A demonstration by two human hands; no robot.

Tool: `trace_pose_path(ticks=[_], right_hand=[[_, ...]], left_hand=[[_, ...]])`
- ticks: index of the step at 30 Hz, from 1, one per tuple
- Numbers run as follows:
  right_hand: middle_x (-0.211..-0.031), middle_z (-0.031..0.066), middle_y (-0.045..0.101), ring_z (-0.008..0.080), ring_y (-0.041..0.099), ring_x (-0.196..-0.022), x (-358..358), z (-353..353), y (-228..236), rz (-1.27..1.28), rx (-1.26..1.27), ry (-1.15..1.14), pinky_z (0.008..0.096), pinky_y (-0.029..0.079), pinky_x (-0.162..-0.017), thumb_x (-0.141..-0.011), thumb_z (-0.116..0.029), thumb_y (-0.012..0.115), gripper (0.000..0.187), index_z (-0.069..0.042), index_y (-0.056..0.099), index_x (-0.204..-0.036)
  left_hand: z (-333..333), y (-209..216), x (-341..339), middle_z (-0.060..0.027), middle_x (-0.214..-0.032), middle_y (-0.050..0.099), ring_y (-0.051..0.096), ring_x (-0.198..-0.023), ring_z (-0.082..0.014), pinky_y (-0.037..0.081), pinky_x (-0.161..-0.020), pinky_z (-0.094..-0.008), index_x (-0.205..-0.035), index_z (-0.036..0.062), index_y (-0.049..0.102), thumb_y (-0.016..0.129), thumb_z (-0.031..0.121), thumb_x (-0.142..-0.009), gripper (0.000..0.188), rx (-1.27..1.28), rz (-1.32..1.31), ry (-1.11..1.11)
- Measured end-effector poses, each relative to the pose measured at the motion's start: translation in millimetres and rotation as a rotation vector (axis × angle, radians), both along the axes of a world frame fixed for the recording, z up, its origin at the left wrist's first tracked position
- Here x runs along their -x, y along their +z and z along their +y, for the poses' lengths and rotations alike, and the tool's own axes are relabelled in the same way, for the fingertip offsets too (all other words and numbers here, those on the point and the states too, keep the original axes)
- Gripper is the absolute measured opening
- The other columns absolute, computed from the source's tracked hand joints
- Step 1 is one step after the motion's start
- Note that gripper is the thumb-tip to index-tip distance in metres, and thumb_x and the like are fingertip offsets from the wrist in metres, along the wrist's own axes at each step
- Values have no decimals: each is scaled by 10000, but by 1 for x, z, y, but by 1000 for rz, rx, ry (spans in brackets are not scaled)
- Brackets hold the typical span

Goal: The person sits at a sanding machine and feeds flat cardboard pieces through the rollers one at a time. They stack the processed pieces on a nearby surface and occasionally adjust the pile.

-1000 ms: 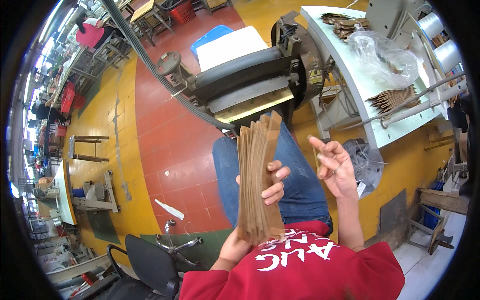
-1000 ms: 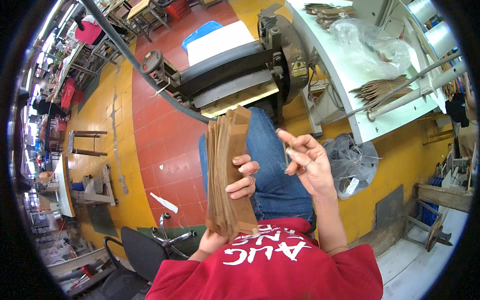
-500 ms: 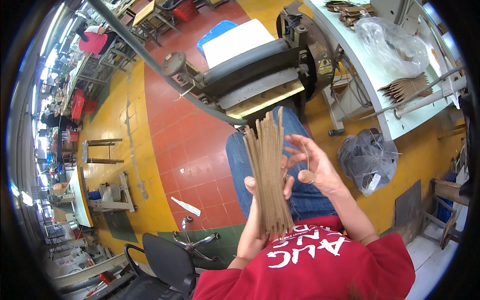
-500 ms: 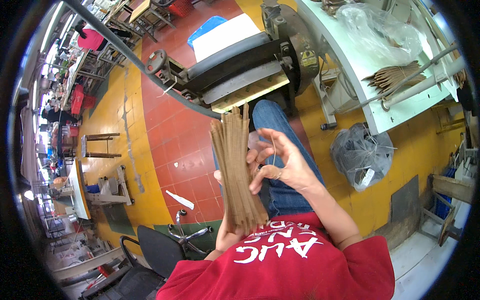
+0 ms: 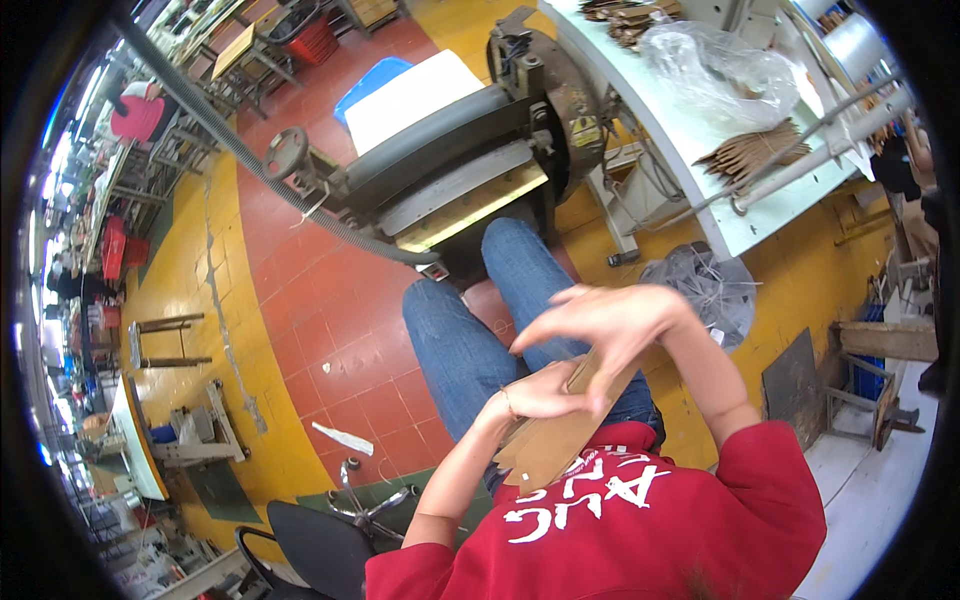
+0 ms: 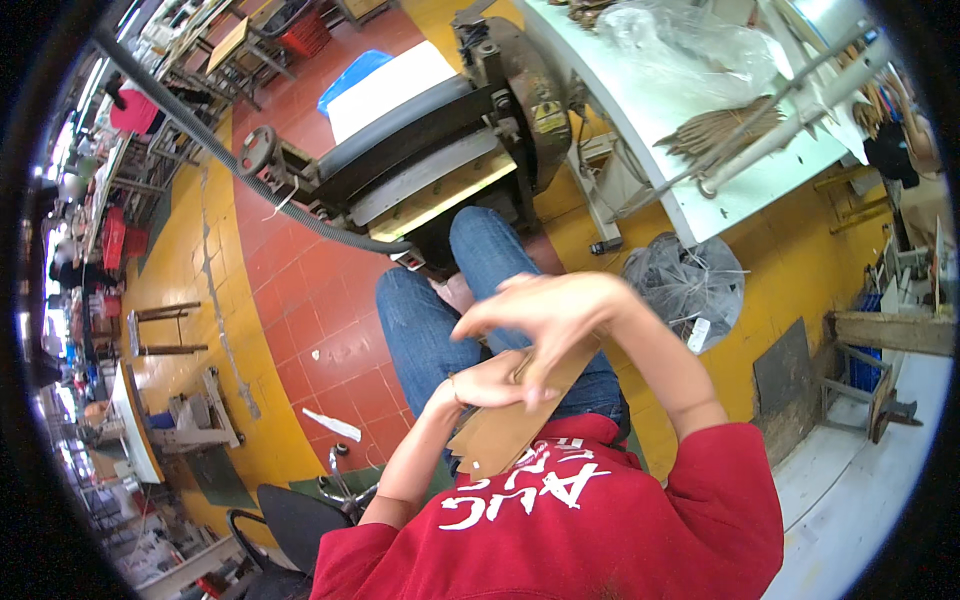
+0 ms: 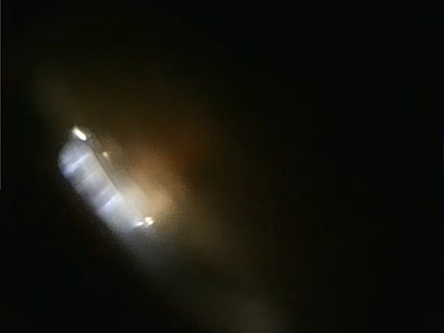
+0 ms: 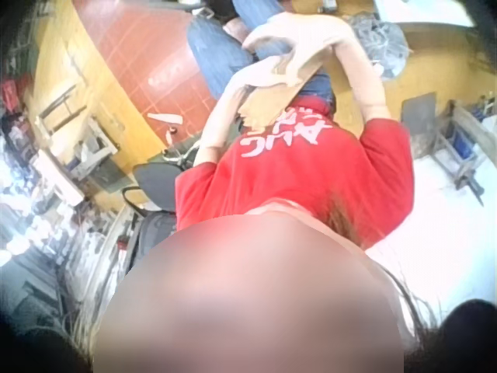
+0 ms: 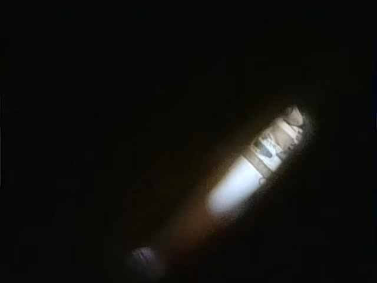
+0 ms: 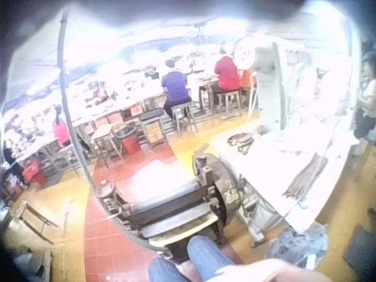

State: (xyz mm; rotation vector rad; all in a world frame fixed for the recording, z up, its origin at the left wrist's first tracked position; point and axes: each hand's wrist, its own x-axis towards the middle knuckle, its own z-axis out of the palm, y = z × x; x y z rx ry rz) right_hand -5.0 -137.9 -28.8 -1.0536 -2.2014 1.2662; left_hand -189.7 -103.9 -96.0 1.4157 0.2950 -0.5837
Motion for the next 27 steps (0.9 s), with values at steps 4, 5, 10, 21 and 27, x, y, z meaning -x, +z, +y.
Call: trace_pose_path(ticks=[4, 5, 10, 21, 27], right_hand=[[-1097, 100, 618, 283, 584, -957, 35, -8, 27, 261, -227, 203, 427, 389, -921, -817, -349, 683, 557, -30, 527, -1245], [-1022, 94, 636, 266, 595, -894, 25, -17, 34, 325, -196, 188, 403, 422, -833, -835, -297, 674, 501, -19, 545, -1231], [-796, 120, 681, 197, 663, -675, -26, -63, 28, 907, 63, -250, 309, 528, -625, -861, -103, 641, 302, 29, 621, -1132], [-567, -47, 479, 16, 382, -540, 8, -77, -26, 419, 167, -1113, 213, 298, -478, -819, -171, 707, 161, -25, 673, -760], [-518, -51, 345, 56, 291, -515, -9, -102, -37, 573, 183, -734, 241, 272, -485, -822, -142, 694, 428, -53, 425, -501]], left_hand=[[-6, -4, 2, -129, -1248, 528, 543, -1110, -188, 428, -975, -321, -1281, -8, 444, 701, 296, -806, 620, 246, 165, 716], [-4, -6, 7, -130, -1255, 524, 550, -1106, -194, 434, -973, -324, -1279, -10, 443, 698, 300, -808, 619, 321, 159, 885], [32, -11, 39, -103, -1009, 620, 617, -900, -171, 512, -775, -308, -1152, -20, 516, 618, 253, -882, 398, 249, -85, 1147], [2, -5, 24, -125, -1150, 566, 541, -1065, -198, 415, -931, -322, -1267, -48, 425, 590, 337, -791, 634, 74, -431, 1011], [-19, -20, 39, -112, -1202, 560, 540, -1108, -189, 415, -952, -312, -1279, -44, 437, 617, 359, -814, 641, 308, -313, 1138]])
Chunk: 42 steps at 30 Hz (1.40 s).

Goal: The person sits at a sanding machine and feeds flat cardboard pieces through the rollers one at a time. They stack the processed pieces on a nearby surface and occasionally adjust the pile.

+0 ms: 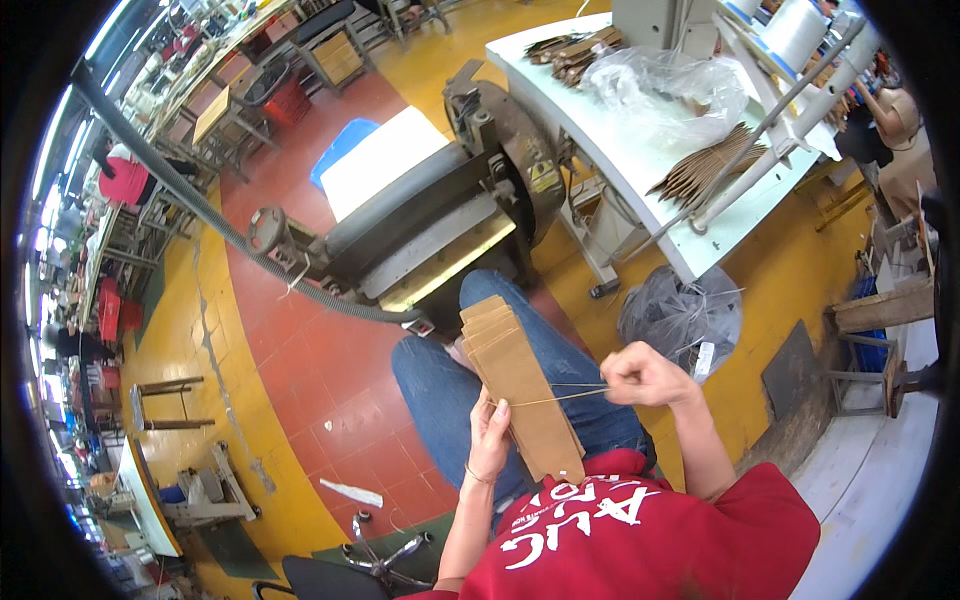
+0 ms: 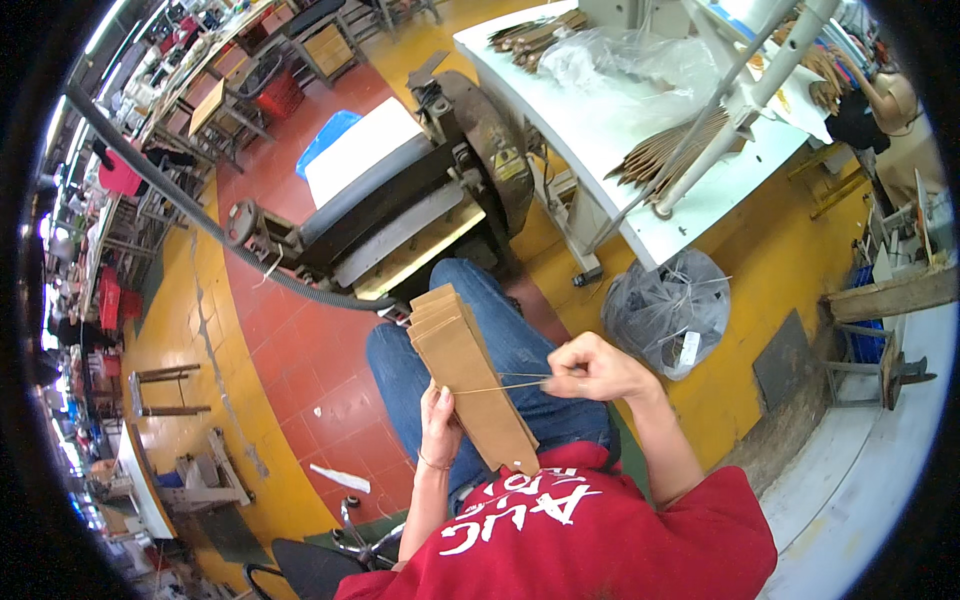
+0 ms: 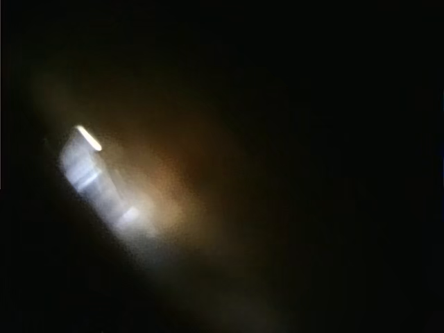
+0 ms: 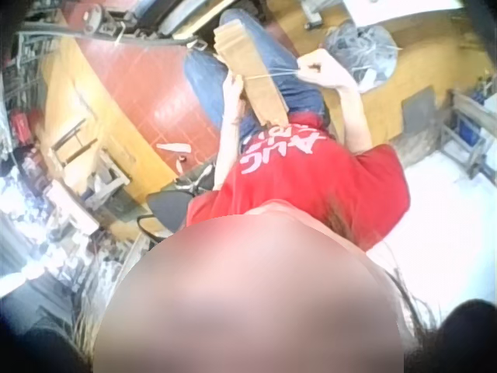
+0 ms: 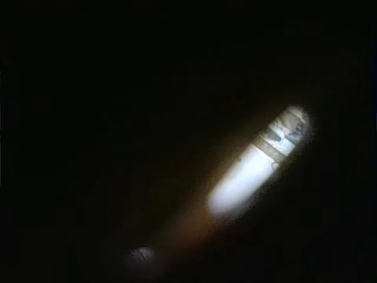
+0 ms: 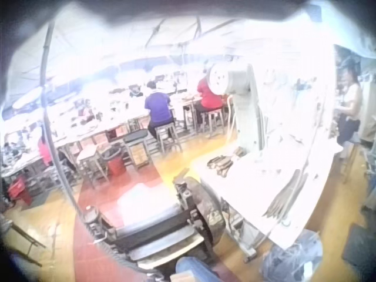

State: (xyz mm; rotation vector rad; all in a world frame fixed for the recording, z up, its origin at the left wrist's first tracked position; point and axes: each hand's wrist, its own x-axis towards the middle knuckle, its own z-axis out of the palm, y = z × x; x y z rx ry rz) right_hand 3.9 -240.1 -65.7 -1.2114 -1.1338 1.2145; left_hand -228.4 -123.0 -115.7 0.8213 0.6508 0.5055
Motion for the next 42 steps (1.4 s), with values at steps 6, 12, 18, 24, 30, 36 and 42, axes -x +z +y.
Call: trace_pose_path(ticks=[6, 12, 18, 24, 30, 36, 42], right_hand=[[-1037, 127, 628, 230, 600, -847, 35, -6, -25, 1191, -415, -117, 461, 379, -1006, -961, -241, 420, 351, -21, 593, -1173], [-1368, 185, 458, 285, 589, -1095, 79, 15, -19, 487, -134, -622, 371, 484, -933, -894, 29, 442, 493, -25, 396, -1381], [-1346, 203, 467, 241, 612, -1015, 75, 24, -7, 404, -187, -888, 287, 513, -774, -859, -164, 656, 682, 18, 297, -1410], [-1438, 259, 306, 337, 359, -1320, 68, 22, -5, 469, -127, -747, 403, 243, -1115, -757, -526, 684, 1050, 94, 151, -1415], [-1419, 137, 393, 296, 397, -1290, 56, 20, -29, 902, 58, -184, 408, 312, -1081, -637, -580, 750, 1043, -4, 323, -1395], [-1283, 88, 535, 199, 484, -1200, -2, 17, 15, 373, 129, 139, 348, 398, -1010, -537, -376, 897, 1014, -57, 409, -1366], [-1058, 88, 595, 269, 503, -1118, 3, 13, 71, -878, -108, 308, 470, 241, -1051, -650, -417, 782, 562, -74, 624, -1066]], left_hand=[[-16, -7, 20, -95, -1100, 615, 609, -1019, -211, 518, -868, -337, -1229, -19, 492, 704, 347, -751, 639, 396, -280, 126], [-10, 4, 5, -127, -1161, 596, 617, -1008, -218, 508, -895, -342, -1265, -9, 459, 711, 262, -711, 666, 280, -143, -1], [1, 20, -26, -83, -1127, 608, 604, -985, -149, 483, -884, -286, -1223, -26, 477, 663, 99, -812, 469, -27, -78, 11], [13, 18, -23, -90, -1174, 573, 587, -1022, -166, 473, -900, -297, -1296, -4, 410, 712, 167, -733, 661, 110, -142, 122], [33, 34, -1, -124, -1333, 453, 457, -1225, -232, 351, -1036, -349, -1416, -21, 256, 739, 251, -667, 932, -139, -174, -566], [44, 51, -29, -247, -940, 653, 671, -871, -332, 516, -796, -369, -1352, -4, 341, 667, 299, -769, 734, -682, 88, -1099], [14, 39, -54, -233, -956, 664, 663, -895, -353, 511, -814, -390, -1214, -11, 508, 677, 335, -800, 566, -870, 173, -893]])
